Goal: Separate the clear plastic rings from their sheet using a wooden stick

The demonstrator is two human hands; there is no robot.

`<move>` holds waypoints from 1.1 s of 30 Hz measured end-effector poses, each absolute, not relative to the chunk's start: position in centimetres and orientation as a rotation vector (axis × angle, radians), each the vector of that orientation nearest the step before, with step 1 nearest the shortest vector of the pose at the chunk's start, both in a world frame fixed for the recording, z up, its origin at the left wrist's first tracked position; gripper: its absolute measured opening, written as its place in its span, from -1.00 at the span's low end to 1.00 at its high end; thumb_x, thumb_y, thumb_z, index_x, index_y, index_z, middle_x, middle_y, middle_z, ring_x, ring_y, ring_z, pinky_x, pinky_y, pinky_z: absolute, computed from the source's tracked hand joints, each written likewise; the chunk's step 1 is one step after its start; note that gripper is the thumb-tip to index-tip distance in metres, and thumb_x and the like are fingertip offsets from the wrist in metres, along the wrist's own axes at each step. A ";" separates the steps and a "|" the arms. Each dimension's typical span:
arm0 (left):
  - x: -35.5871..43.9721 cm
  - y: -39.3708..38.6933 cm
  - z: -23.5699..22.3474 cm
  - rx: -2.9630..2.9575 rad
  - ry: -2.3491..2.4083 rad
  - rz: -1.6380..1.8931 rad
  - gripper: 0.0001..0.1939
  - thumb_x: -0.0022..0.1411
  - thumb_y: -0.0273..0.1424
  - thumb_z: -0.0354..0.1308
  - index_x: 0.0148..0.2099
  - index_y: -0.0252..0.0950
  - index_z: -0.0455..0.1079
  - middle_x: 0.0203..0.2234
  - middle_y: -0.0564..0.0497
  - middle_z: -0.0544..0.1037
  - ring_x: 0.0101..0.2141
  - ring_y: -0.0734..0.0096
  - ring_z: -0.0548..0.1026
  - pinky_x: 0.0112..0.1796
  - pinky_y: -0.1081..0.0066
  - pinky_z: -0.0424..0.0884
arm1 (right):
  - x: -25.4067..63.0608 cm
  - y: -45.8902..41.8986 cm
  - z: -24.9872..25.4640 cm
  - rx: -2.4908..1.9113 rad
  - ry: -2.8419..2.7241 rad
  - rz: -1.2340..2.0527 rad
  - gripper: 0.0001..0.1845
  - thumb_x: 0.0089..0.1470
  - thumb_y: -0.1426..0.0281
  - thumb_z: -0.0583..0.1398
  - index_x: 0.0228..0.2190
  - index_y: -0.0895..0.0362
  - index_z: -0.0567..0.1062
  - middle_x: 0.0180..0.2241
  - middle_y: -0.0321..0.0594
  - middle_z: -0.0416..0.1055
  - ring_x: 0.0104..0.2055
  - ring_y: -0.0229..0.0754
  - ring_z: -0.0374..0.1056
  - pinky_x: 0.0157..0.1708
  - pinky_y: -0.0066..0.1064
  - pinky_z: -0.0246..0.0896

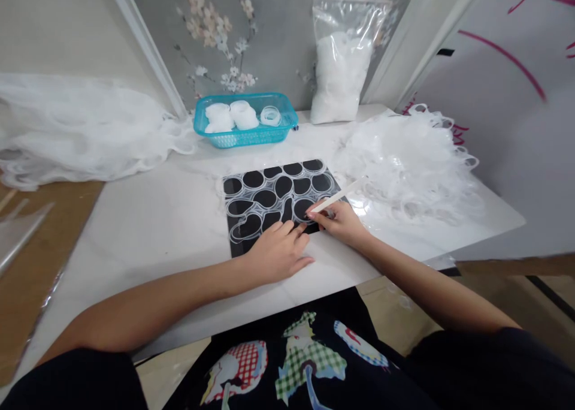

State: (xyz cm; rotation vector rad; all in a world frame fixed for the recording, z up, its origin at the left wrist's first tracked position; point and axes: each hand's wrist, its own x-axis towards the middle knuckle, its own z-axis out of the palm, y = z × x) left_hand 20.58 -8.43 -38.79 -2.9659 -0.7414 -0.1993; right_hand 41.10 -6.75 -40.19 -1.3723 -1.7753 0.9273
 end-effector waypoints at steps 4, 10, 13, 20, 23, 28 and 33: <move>20.6 -8.4 -38.8 -2.947 -0.741 -0.202 -0.55 0.35 -0.09 -0.01 -0.09 -0.42 0.40 0.04 -0.21 0.45 -0.17 0.15 0.40 -0.25 0.25 0.25 | 41.1 -6.8 -40.1 -1.373 -1.790 0.904 -0.79 0.09 0.24 0.20 -0.40 0.11 0.54 -0.65 -0.29 0.38 -0.64 -0.25 0.26 -0.58 -0.38 0.17; 20.6 -8.4 -39.0 -2.935 -0.743 -0.191 -0.53 0.35 -0.08 -0.03 -0.08 -0.43 0.40 0.02 -0.21 0.46 -0.18 0.15 0.40 -0.22 0.25 0.25 | 41.1 -7.0 -40.1 -1.416 -1.865 0.821 -0.80 0.11 0.28 0.18 -0.36 0.13 0.55 -0.63 -0.27 0.41 -0.58 -0.23 0.29 -0.53 -0.37 0.19; 20.6 -8.4 -39.2 -2.951 -0.751 -0.198 -0.53 0.36 -0.09 -0.04 -0.06 -0.43 0.38 0.02 -0.22 0.45 -0.17 0.15 0.39 -0.21 0.25 0.26 | 41.1 -7.0 -40.1 -1.412 -1.876 0.815 -0.78 0.12 0.27 0.18 -0.34 0.14 0.56 -0.56 -0.23 0.47 -0.53 -0.21 0.34 -0.50 -0.36 0.22; 20.7 -8.1 -39.4 -3.034 -0.817 -0.244 -0.52 0.32 -0.08 0.02 -0.06 -0.45 0.39 -0.02 -0.19 0.47 -0.15 0.14 0.38 -0.19 0.24 0.28 | 41.4 -7.9 -41.3 -1.355 -2.060 0.570 -0.76 0.20 0.30 0.11 -0.27 0.08 0.57 -0.21 -0.16 0.57 -0.29 -0.11 0.48 -0.30 -0.28 0.36; 20.6 -8.1 -39.2 -3.079 -0.848 -0.204 -0.51 0.30 -0.07 0.02 -0.06 -0.44 0.40 0.02 -0.19 0.46 -0.16 0.13 0.39 -0.19 0.23 0.29 | 41.5 -8.1 -41.7 -1.306 -2.266 0.363 -0.70 0.24 0.37 0.03 -0.18 0.06 0.55 -0.16 -0.18 0.56 -0.23 -0.13 0.49 -0.29 -0.33 0.36; 20.4 -8.3 -39.0 -3.103 -0.859 -0.167 -0.47 0.29 -0.05 0.02 -0.06 -0.48 0.41 0.11 -0.23 0.39 -0.11 0.14 0.38 -0.13 0.23 0.29 | 43.0 -3.6 -40.2 -1.347 -2.277 0.096 -0.70 0.16 0.44 0.04 -0.23 0.12 0.56 -0.33 -0.18 0.57 -0.39 -0.17 0.47 -0.45 -0.41 0.25; 20.0 -7.9 -38.6 -3.117 -0.861 -0.123 -0.55 0.27 -0.06 0.08 -0.13 -0.41 0.42 0.12 -0.15 0.39 -0.11 0.15 0.38 -0.13 0.25 0.30 | 45.9 1.7 -36.9 -1.411 -1.231 0.232 -0.77 0.13 0.31 0.13 -0.39 0.19 0.52 -0.45 -0.13 0.51 -0.52 -0.25 0.33 -0.54 -0.42 0.16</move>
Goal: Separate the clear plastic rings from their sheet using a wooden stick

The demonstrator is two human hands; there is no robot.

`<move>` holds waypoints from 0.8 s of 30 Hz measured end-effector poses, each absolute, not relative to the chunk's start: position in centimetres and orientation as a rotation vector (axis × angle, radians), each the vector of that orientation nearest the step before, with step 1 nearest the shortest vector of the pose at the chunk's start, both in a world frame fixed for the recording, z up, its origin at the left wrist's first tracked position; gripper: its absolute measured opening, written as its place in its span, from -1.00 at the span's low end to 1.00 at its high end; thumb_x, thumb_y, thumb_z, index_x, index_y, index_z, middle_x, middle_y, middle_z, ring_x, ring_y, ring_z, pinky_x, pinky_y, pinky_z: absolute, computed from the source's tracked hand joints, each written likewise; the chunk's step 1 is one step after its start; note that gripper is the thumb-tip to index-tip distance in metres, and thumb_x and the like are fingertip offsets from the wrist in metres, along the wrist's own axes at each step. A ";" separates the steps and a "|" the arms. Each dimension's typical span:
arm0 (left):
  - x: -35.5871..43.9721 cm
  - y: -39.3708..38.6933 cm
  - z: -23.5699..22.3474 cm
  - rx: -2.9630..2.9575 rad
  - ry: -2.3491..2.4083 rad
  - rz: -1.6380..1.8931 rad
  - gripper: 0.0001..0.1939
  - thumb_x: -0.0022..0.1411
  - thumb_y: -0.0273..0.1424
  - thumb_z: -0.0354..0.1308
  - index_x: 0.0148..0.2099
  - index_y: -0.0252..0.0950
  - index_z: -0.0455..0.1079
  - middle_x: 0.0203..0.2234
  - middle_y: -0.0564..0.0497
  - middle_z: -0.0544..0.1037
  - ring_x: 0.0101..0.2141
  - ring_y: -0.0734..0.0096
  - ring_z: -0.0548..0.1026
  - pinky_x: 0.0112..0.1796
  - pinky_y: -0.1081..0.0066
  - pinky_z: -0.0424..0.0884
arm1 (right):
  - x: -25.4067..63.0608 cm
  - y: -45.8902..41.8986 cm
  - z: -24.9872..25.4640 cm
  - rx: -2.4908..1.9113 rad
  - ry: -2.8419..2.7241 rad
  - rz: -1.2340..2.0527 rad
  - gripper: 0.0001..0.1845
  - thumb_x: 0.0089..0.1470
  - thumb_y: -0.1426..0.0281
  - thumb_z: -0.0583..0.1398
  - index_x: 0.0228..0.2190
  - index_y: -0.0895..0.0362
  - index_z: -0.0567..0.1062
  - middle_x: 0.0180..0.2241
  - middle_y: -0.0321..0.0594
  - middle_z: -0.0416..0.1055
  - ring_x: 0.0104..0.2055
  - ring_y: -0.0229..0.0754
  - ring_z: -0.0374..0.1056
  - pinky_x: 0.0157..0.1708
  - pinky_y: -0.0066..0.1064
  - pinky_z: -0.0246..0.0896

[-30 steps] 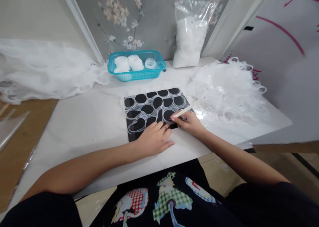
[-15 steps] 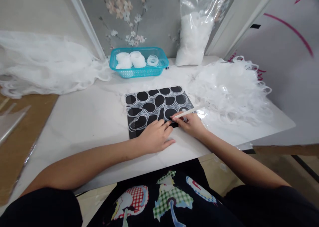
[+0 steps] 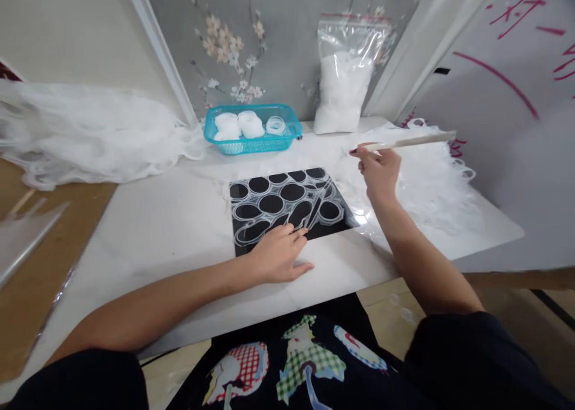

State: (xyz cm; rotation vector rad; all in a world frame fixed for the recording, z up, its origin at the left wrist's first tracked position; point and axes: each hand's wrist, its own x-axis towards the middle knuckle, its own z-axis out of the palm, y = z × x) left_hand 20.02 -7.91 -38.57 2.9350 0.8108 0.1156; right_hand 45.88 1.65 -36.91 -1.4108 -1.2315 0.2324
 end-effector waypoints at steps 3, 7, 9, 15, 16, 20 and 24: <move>19.9 -7.6 -38.2 2.954 0.770 0.102 -0.63 0.30 -0.11 0.08 -0.18 -0.36 0.41 0.07 -0.12 0.44 -0.18 0.20 0.39 -0.20 0.26 0.30 | 46.6 0.1 -36.8 -1.274 -0.998 0.555 -0.78 0.03 0.27 0.24 -0.41 0.20 0.51 -0.44 -0.15 0.51 -0.55 -0.32 0.26 -0.54 -0.44 0.16; 20.3 -6.9 -37.5 2.973 0.775 0.185 -0.68 0.33 -0.16 0.05 -0.21 -0.35 0.38 -0.13 -0.08 0.54 -0.23 0.23 0.40 -0.24 0.28 0.29 | 46.4 -4.2 -38.2 -1.241 -0.969 0.961 -0.76 -0.10 0.25 0.35 -0.47 0.18 0.54 -0.45 -0.17 0.52 -0.46 -0.28 0.36 -0.43 -0.43 0.26; 20.7 -6.1 -36.9 2.955 0.828 0.241 -0.68 0.34 -0.17 0.04 -0.19 -0.35 0.38 -0.25 -0.06 0.55 -0.23 0.23 0.40 -0.24 0.29 0.29 | 46.2 -5.3 -38.7 -1.220 -0.981 1.101 -0.75 -0.11 0.23 0.37 -0.45 0.16 0.56 -0.45 -0.19 0.53 -0.43 -0.26 0.40 -0.40 -0.43 0.29; 23.2 0.5 -36.2 2.920 1.020 0.314 -0.68 0.32 -0.36 0.06 0.07 -0.38 0.35 -0.05 -0.12 0.47 -0.06 0.17 0.36 -0.05 0.25 0.27 | 44.6 -5.4 -39.1 -1.173 -1.191 1.257 -0.71 -0.06 0.14 0.34 -0.38 0.10 0.55 -0.35 -0.20 0.55 -0.40 -0.22 0.44 -0.48 -0.45 0.29; 23.6 1.8 -36.3 2.901 1.013 0.314 -0.64 0.30 -0.39 0.08 0.12 -0.36 0.32 0.01 -0.13 0.43 -0.01 0.17 0.34 0.00 0.25 0.25 | 44.3 -5.4 -39.2 -1.206 -1.251 1.250 -0.68 -0.05 0.11 0.32 -0.36 0.10 0.55 -0.34 -0.19 0.55 -0.43 -0.22 0.43 -0.55 -0.45 0.25; 24.9 5.1 -37.1 2.850 0.835 0.175 -0.71 0.27 -0.34 0.13 0.03 -0.23 0.42 0.12 -0.11 0.34 0.10 0.11 0.25 0.07 0.19 0.18 | 43.5 -5.5 -39.9 -1.290 -1.499 1.192 -0.63 0.03 0.06 0.25 -0.33 0.12 0.57 -0.27 -0.15 0.56 -0.46 -0.20 0.41 -0.54 -0.41 0.24; 25.2 5.7 -37.4 2.854 0.727 0.095 -0.86 0.26 -0.34 0.12 -0.22 -0.27 0.46 0.15 -0.10 0.31 0.16 0.10 0.19 0.11 0.16 0.13 | 43.6 -5.5 -40.7 -1.253 -1.604 1.117 -0.70 0.06 0.12 0.25 -0.35 0.10 0.59 -0.19 -0.16 0.55 -0.14 -0.05 0.44 -0.15 -0.28 0.32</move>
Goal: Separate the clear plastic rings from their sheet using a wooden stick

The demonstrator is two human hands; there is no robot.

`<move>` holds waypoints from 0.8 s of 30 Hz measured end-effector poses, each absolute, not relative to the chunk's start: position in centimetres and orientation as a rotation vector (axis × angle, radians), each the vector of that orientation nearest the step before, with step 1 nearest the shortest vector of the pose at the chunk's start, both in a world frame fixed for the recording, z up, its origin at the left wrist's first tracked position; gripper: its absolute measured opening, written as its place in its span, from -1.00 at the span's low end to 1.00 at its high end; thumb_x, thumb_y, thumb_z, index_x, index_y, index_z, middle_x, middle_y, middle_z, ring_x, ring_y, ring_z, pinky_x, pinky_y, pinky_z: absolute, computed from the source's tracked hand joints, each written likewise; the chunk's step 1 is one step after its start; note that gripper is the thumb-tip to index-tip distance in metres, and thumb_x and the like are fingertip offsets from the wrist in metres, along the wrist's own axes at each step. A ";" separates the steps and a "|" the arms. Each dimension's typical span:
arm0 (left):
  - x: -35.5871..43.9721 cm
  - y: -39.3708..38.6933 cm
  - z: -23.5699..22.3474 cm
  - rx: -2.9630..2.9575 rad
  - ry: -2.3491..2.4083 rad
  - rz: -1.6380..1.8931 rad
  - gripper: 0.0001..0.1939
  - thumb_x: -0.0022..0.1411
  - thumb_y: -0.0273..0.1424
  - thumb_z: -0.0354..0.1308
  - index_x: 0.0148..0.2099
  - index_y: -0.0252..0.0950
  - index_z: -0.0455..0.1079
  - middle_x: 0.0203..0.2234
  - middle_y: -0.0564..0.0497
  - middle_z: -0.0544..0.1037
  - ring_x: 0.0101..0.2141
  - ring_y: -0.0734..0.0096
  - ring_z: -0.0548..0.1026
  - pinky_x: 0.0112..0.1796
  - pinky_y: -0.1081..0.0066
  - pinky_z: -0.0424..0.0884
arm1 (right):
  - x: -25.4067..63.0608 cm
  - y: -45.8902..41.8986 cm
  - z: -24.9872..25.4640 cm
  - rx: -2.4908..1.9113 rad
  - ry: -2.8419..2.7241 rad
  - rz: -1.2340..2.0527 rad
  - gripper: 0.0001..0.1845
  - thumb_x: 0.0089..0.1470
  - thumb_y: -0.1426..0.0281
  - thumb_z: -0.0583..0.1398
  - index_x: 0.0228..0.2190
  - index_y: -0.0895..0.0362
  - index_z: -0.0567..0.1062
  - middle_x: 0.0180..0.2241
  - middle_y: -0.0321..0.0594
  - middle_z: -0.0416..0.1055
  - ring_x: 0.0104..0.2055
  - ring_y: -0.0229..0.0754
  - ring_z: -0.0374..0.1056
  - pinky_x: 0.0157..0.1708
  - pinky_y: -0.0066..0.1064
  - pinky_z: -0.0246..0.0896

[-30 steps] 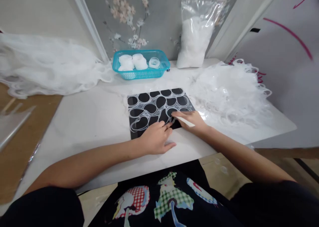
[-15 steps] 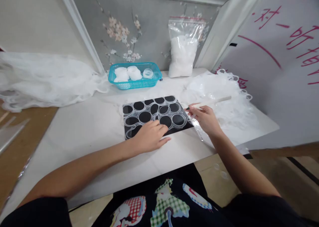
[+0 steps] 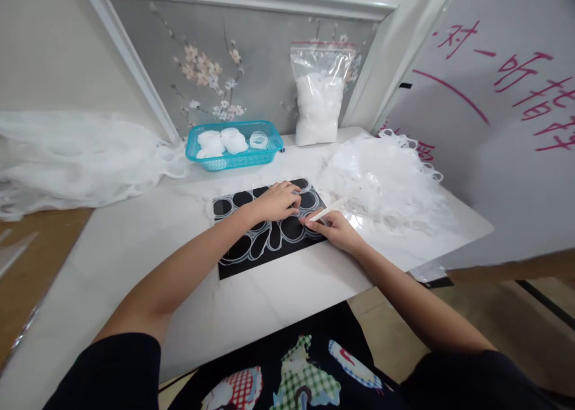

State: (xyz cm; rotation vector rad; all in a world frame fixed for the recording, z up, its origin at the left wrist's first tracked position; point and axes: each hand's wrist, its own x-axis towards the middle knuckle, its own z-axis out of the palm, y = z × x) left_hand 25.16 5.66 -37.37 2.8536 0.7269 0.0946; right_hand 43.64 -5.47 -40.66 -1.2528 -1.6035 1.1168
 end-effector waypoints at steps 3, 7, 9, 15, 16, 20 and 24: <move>24.7 5.5 -37.1 2.839 0.724 0.040 -0.86 0.29 -0.38 0.07 -0.25 -0.29 0.43 0.16 -0.10 0.32 0.17 0.16 0.18 0.13 0.18 0.10 | 43.8 -5.4 -40.9 -1.282 -1.638 1.094 -0.69 0.08 0.13 0.23 -0.31 0.11 0.59 -0.18 -0.14 0.55 -0.14 -0.01 0.44 -0.13 -0.22 0.31; 23.3 5.6 -36.5 2.834 0.789 0.012 -0.81 0.30 -0.37 0.01 -0.27 -0.32 0.41 0.14 -0.12 0.35 0.15 0.16 0.21 0.12 0.18 0.13 | 43.8 -5.4 -40.9 -1.319 -1.673 1.067 -0.68 0.07 0.13 0.22 -0.28 0.11 0.59 -0.17 -0.12 0.55 -0.16 -0.01 0.44 -0.15 -0.21 0.31; 22.5 5.9 -36.2 2.835 0.824 0.017 -0.79 0.30 -0.37 -0.01 -0.28 -0.32 0.42 0.12 -0.13 0.36 0.14 0.15 0.24 0.10 0.17 0.14 | 43.7 -5.4 -40.8 -1.321 -1.686 1.062 -0.68 0.07 0.14 0.22 -0.28 0.11 0.59 -0.17 -0.13 0.55 -0.15 -0.02 0.44 -0.14 -0.21 0.31; 20.1 6.5 -36.3 2.840 0.830 0.007 -0.80 0.28 -0.38 0.00 -0.32 -0.31 0.41 0.09 -0.11 0.40 0.11 0.18 0.27 0.08 0.19 0.17 | 43.5 -5.6 -40.5 -1.354 -1.695 1.051 -0.69 0.09 0.16 0.22 -0.25 0.11 0.59 -0.15 -0.13 0.54 -0.11 -0.02 0.43 -0.06 -0.15 0.30; 19.9 6.6 -36.4 2.843 0.822 0.015 -0.80 0.28 -0.38 -0.01 -0.32 -0.31 0.41 0.08 -0.10 0.40 0.10 0.19 0.28 0.07 0.19 0.18 | 43.5 -5.7 -40.5 -1.353 -1.693 1.051 -0.71 0.09 0.17 0.22 -0.26 0.10 0.59 -0.14 -0.13 0.54 -0.11 -0.02 0.43 -0.05 -0.14 0.29; 19.2 6.7 -36.4 2.799 0.842 0.017 -0.79 0.28 -0.34 0.00 -0.31 -0.31 0.41 0.08 -0.11 0.40 0.09 0.18 0.29 0.08 0.17 0.18 | 43.5 -5.7 -40.5 -1.344 -1.674 1.063 -0.75 0.09 0.20 0.23 -0.29 0.09 0.59 -0.14 -0.14 0.54 -0.07 -0.01 0.43 -0.01 -0.12 0.27; 18.5 6.7 -35.5 2.724 0.834 0.076 -0.78 0.27 -0.34 -0.01 -0.34 -0.32 0.39 0.08 -0.15 0.40 0.10 0.18 0.29 0.11 0.17 0.16 | 43.5 -5.6 -40.5 -1.326 -1.679 1.063 -0.77 0.09 0.21 0.23 -0.29 0.07 0.59 -0.13 -0.16 0.54 -0.04 -0.02 0.42 0.01 -0.15 0.25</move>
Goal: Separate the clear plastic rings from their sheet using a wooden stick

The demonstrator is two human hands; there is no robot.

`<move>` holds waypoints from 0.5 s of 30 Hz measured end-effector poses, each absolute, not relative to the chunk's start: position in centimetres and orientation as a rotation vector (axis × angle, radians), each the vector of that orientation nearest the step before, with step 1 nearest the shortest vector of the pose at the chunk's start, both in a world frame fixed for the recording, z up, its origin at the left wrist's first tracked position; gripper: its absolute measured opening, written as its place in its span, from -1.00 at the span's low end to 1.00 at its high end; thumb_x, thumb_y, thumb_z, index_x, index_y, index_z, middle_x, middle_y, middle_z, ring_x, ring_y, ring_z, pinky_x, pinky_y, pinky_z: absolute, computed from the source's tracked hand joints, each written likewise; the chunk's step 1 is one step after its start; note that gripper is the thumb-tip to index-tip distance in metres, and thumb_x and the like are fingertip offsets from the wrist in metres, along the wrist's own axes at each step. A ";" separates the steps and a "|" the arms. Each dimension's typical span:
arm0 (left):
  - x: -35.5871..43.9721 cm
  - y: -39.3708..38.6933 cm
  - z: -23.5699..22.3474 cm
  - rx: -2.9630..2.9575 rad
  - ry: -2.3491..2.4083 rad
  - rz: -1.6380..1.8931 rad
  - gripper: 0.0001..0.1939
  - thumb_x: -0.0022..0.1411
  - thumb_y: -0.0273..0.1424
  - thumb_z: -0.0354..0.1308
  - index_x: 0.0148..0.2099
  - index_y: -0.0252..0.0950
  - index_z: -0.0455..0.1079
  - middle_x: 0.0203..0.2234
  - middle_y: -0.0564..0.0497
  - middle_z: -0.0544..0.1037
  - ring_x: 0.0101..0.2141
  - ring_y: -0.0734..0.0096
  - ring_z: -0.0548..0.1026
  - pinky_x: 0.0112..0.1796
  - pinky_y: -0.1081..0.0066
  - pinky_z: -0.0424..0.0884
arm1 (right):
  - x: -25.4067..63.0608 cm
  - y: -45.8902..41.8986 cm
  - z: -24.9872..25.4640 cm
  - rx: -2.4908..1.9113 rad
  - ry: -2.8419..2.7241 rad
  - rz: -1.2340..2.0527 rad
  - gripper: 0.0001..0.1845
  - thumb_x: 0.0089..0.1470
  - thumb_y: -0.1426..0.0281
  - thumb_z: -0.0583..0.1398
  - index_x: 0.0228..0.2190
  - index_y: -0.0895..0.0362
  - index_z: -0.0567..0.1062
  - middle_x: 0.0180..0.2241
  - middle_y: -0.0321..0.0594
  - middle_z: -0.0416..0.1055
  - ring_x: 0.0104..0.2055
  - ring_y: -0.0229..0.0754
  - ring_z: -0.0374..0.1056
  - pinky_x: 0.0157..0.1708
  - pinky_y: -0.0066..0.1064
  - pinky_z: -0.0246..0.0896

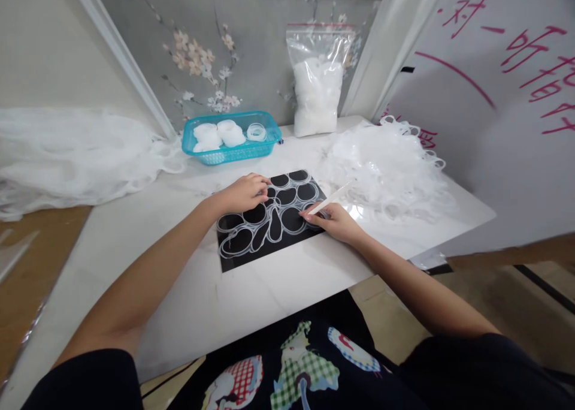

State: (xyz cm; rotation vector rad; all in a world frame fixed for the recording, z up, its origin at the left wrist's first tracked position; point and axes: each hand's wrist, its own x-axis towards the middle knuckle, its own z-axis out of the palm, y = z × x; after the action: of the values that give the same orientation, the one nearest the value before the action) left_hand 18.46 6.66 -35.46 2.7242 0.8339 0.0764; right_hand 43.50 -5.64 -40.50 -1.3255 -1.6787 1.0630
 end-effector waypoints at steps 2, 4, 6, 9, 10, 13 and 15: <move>18.1 6.4 -34.7 2.658 0.833 0.133 -0.77 0.27 -0.33 -0.02 -0.35 -0.32 0.37 0.08 -0.15 0.40 0.10 0.19 0.29 0.10 0.19 0.17 | 43.5 -5.8 -40.3 -1.313 -1.679 1.062 -0.77 0.09 0.20 0.23 -0.30 0.07 0.59 -0.14 -0.17 0.54 -0.05 -0.02 0.43 0.00 -0.16 0.26; 18.0 5.7 -33.8 2.550 0.832 0.209 -0.77 0.27 -0.29 -0.01 -0.34 -0.31 0.35 0.07 -0.13 0.41 0.08 0.22 0.32 0.07 0.22 0.21 | 43.6 -6.0 -39.9 -1.309 -1.656 1.034 -0.76 0.09 0.19 0.23 -0.33 0.07 0.59 -0.17 -0.17 0.55 -0.09 -0.03 0.44 -0.04 -0.18 0.28; 18.2 4.5 -33.0 2.399 0.833 0.297 -0.78 0.28 -0.27 0.00 -0.33 -0.30 0.32 0.03 -0.11 0.45 0.00 0.28 0.39 0.00 0.28 0.28 | 43.9 -6.3 -39.4 -1.324 -1.601 0.949 -0.75 0.10 0.18 0.22 -0.35 0.08 0.58 -0.23 -0.18 0.56 -0.15 -0.05 0.45 -0.11 -0.22 0.30; 19.4 1.7 -32.7 2.222 0.800 0.299 -0.79 0.33 -0.26 -0.03 -0.28 -0.29 0.27 -0.23 -0.03 0.56 -0.24 0.42 0.49 -0.21 0.40 0.36 | 44.6 -7.0 -39.1 -1.372 -1.556 0.822 -0.74 0.11 0.17 0.20 -0.37 0.10 0.56 -0.30 -0.19 0.55 -0.24 -0.08 0.44 -0.20 -0.25 0.29; 20.0 0.8 -32.8 2.214 0.778 0.244 -0.81 0.35 -0.28 -0.06 -0.25 -0.28 0.26 -0.33 0.01 0.56 -0.34 0.46 0.49 -0.30 0.44 0.36 | 44.8 -7.2 -39.1 -1.401 -1.564 0.807 -0.74 0.10 0.17 0.20 -0.38 0.10 0.56 -0.31 -0.18 0.55 -0.25 -0.08 0.43 -0.22 -0.26 0.28; 21.9 -1.8 -34.0 2.420 0.755 0.050 -0.84 0.38 -0.36 -0.10 -0.13 -0.27 0.28 -0.50 0.07 0.51 -0.52 0.46 0.42 -0.47 0.45 0.26 | 45.0 -7.8 -39.6 -1.516 -1.590 0.788 -0.73 0.08 0.15 0.21 -0.40 0.10 0.55 -0.31 -0.17 0.54 -0.29 -0.09 0.41 -0.28 -0.28 0.26; 23.0 -3.0 -35.2 2.700 0.761 -0.007 -0.79 0.35 -0.47 -0.08 -0.02 -0.28 0.30 -0.46 0.03 0.52 -0.46 0.38 0.46 -0.42 0.39 0.27 | 44.9 -8.0 -39.9 -1.551 -1.587 0.771 -0.72 0.09 0.15 0.19 -0.40 0.09 0.55 -0.30 -0.18 0.54 -0.33 -0.11 0.40 -0.31 -0.29 0.25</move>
State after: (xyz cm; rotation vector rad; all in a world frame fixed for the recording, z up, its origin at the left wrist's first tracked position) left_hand 22.95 -3.03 -35.17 2.7004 0.7614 -0.0067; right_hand 44.88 -8.00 -39.90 -1.5509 -1.5870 0.7707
